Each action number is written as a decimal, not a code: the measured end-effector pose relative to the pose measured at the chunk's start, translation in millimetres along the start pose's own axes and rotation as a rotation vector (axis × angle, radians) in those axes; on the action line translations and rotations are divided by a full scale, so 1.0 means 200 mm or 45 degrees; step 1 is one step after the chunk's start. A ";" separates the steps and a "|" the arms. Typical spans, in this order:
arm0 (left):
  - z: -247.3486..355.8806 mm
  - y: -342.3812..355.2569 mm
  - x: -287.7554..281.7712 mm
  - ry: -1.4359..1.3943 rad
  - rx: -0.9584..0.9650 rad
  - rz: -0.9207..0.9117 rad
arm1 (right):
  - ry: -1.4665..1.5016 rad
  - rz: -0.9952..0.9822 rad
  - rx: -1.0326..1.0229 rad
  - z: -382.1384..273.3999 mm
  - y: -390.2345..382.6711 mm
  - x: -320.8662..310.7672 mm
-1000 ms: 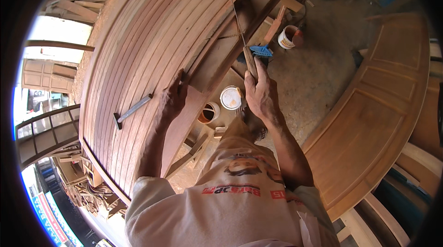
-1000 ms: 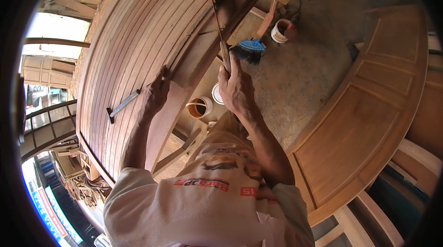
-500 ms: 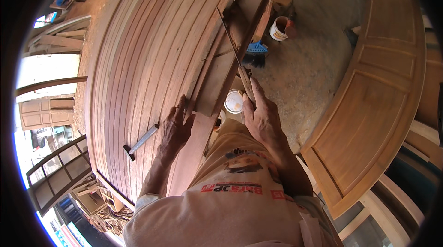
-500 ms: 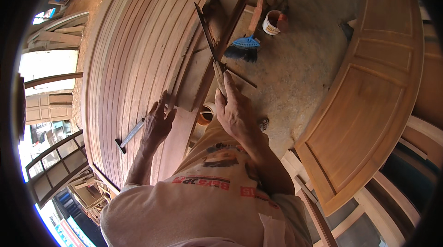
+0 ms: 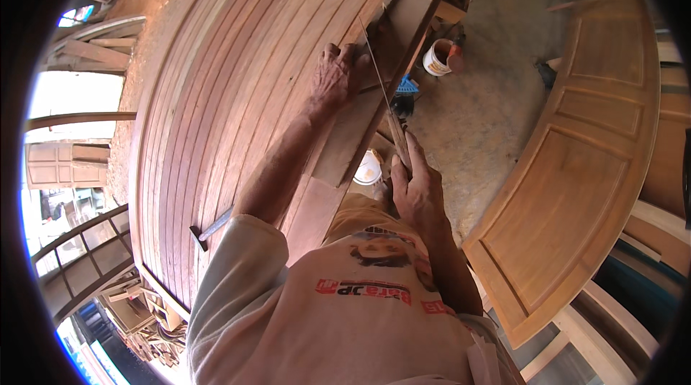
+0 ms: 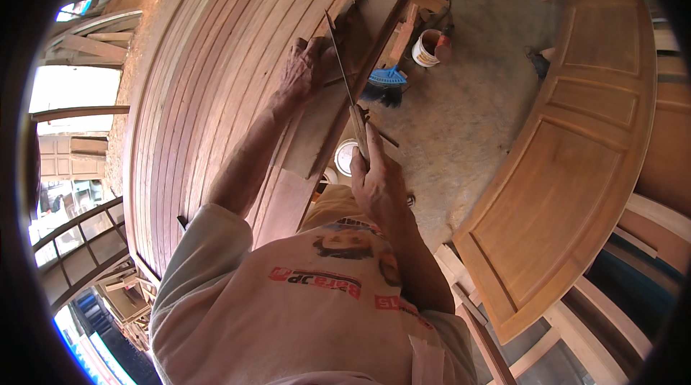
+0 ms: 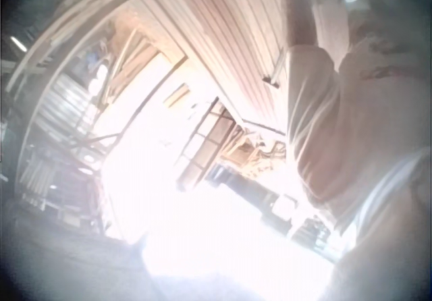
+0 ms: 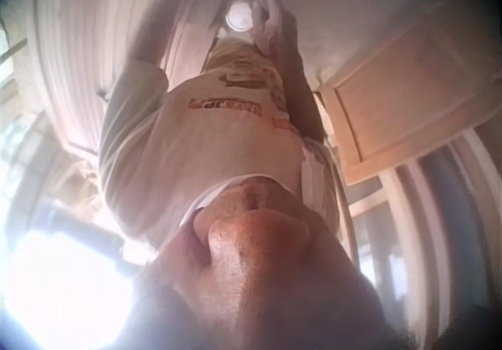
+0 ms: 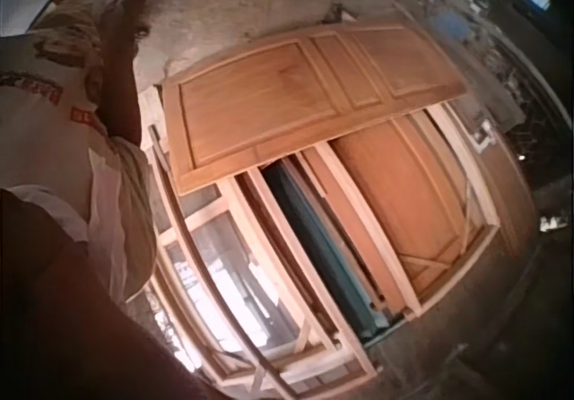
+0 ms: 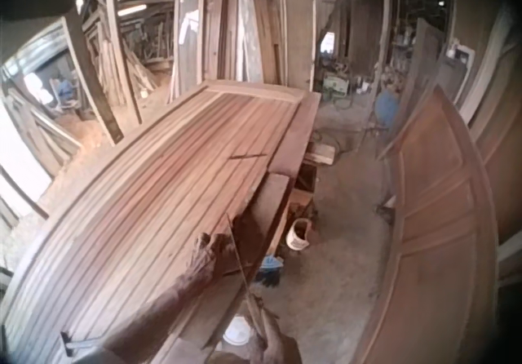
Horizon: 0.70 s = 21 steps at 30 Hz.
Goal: The person fits a long wooden trim piece into a groove on a large wooden door panel by hand, marks the piece with a pencil, and saws off the excess length with a hand saw.
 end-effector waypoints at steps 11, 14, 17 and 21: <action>0.07 0.03 0.00 -0.233 0.377 0.183 | 0.178 0.034 0.213 -0.02 0.00 -0.10; 0.07 0.04 -0.01 -0.243 0.421 0.165 | 0.185 0.057 0.184 0.01 -0.03 -0.09; -0.01 0.01 0.01 -0.246 0.538 0.265 | 0.100 0.094 0.010 0.01 -0.06 -0.09; 0.03 0.04 0.03 -0.290 0.251 0.201 | 0.101 0.102 0.019 0.04 -0.05 -0.10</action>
Point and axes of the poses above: each hand's wrist, its own y-axis towards the middle knuckle, its own x-axis out of the palm, z = x × y, the point moved 7 cm from there along y, towards the middle knuckle, and after that the axes turned 9 degrees about z, right-handed, at the moved point
